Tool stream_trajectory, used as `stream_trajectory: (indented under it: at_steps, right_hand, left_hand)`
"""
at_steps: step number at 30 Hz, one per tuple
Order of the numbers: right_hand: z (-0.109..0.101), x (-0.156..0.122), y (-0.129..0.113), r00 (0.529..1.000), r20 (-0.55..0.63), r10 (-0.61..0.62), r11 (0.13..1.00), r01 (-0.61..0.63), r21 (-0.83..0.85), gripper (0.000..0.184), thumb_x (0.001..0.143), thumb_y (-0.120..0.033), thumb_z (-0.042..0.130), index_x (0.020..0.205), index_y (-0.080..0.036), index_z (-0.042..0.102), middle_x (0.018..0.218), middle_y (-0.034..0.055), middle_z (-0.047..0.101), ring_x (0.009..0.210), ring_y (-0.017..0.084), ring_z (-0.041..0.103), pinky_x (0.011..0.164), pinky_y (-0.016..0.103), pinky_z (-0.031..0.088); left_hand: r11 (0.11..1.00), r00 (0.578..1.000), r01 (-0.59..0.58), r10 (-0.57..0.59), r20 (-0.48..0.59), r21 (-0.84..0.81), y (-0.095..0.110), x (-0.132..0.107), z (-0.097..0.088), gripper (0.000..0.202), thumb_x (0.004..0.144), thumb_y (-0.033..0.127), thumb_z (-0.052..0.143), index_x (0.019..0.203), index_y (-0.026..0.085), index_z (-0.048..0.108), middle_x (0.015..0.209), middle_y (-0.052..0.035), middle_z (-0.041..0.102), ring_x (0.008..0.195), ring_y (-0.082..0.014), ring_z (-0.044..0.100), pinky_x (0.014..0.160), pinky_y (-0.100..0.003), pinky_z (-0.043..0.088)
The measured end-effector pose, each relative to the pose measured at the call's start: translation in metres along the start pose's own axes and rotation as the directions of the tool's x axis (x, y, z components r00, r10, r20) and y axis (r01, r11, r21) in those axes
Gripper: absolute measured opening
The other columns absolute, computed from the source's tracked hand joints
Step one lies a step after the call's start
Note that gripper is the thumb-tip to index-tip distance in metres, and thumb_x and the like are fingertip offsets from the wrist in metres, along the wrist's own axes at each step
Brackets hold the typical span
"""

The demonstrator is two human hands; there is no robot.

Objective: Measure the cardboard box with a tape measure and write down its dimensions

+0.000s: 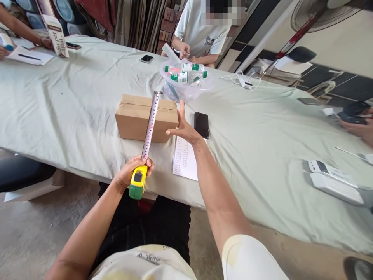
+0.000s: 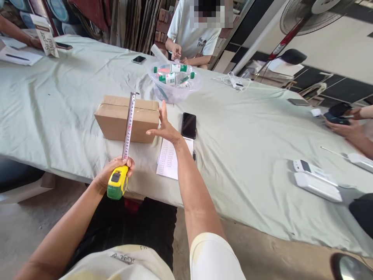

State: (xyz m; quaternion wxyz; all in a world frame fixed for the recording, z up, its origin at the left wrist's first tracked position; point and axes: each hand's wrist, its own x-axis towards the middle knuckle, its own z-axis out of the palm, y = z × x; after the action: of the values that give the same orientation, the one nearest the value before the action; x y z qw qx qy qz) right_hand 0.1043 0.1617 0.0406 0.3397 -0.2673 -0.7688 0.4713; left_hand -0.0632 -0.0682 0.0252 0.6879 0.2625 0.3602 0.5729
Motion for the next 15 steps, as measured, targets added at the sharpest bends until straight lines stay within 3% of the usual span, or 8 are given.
stream_trajectory:
  at_steps: [3, 6, 10, 15]
  right_hand:
    - [0.008, 0.000, -0.002, 0.997, 0.078, 0.023, 0.998, -0.028, 0.055, 0.148, 0.054, -0.058, 0.091, 0.160, -0.035, -0.010, 0.163, 0.0117, 0.031, 0.150, 0.028, 0.035, 0.116, 0.051, 0.041]
    - [0.021, -0.011, -0.003, 0.998, 0.009, -0.062, 0.998, 0.061, 0.015, 0.151, 0.056, -0.061, 0.089, 0.159, -0.028, -0.016, 0.159, 0.0164, 0.033, 0.151, 0.028, 0.033, 0.124, 0.050, 0.028]
    - [0.035, -0.033, -0.008, 0.982, -0.047, -0.182, 0.982, 0.178, -0.070, 0.147, 0.064, -0.066, 0.083, 0.157, -0.024, -0.023, 0.159, 0.0187, 0.027, 0.151, 0.027, 0.032, 0.126, 0.049, 0.024]
    - [0.036, -0.057, -0.019, 0.971, -0.071, -0.228, 0.920, 0.191, -0.342, 0.137, 0.067, -0.061, 0.082, 0.159, -0.027, -0.013, 0.163, 0.0176, 0.018, 0.155, 0.032, 0.019, 0.126, 0.054, 0.022]
  left_hand:
    - [1.000, 0.999, 0.017, -0.018, 0.043, 0.022, -0.001, -0.001, 0.000, 0.019, 0.084, 0.030, 0.067, 0.073, 0.015, 0.069, 0.075, -0.0056, 0.063, 0.060, -0.0127, 0.059, 0.061, -0.024, 0.046]
    - [0.999, 0.997, 0.025, -0.028, 0.074, 0.041, -0.003, -0.003, -0.001, 0.019, 0.084, 0.029, 0.067, 0.073, 0.014, 0.069, 0.074, -0.0058, 0.063, 0.059, -0.0132, 0.059, 0.059, -0.024, 0.045]
    - [0.999, 0.998, -0.010, 0.008, 0.060, 0.038, -0.004, -0.007, -0.003, 0.019, 0.082, 0.030, 0.069, 0.073, 0.014, 0.068, 0.075, -0.0052, 0.063, 0.058, -0.0135, 0.059, 0.056, -0.024, 0.044]
    - [0.998, 0.998, 0.013, -0.009, -0.054, 0.069, -0.005, -0.015, -0.002, 0.019, 0.081, 0.031, 0.071, 0.074, 0.014, 0.067, 0.079, -0.0042, 0.064, 0.060, -0.0134, 0.060, 0.051, -0.023, 0.043]
